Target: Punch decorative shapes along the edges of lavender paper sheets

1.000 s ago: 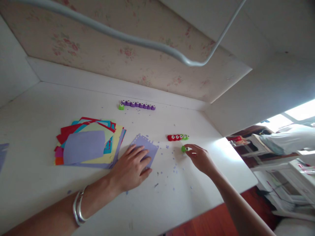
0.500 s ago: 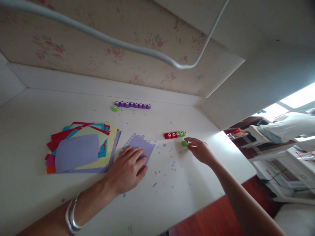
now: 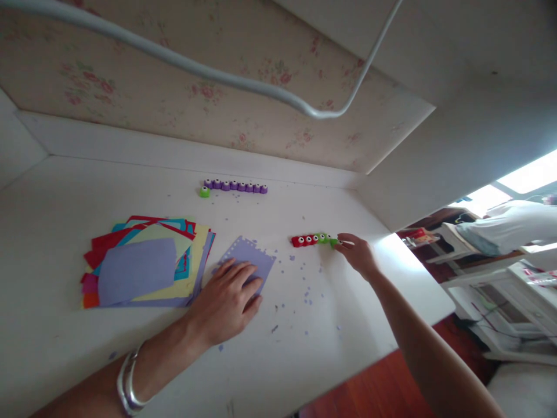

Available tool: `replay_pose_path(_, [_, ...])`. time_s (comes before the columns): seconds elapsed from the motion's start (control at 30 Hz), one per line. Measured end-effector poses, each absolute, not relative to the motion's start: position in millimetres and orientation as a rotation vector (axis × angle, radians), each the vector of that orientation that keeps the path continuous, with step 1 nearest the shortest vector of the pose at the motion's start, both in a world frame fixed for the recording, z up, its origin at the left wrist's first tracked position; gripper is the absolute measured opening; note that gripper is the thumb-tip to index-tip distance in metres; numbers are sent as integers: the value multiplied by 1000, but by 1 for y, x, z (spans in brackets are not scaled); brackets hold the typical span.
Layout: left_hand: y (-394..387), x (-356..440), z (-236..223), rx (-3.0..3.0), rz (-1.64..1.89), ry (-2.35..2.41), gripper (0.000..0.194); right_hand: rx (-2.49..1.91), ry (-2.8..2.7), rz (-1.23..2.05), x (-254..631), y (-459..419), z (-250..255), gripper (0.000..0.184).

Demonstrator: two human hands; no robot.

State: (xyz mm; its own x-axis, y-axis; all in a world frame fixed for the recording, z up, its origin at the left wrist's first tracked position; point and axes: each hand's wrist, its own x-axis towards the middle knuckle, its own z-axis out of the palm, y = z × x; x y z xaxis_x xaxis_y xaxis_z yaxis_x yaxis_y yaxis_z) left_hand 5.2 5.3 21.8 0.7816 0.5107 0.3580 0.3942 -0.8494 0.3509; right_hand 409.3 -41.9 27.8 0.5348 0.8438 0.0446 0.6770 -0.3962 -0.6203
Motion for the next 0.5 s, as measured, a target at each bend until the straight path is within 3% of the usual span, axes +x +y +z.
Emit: replay_pose_path(0.5, [6,5,22,2691,647,720,24,-2025,-1237,475,412,-25,24,43])
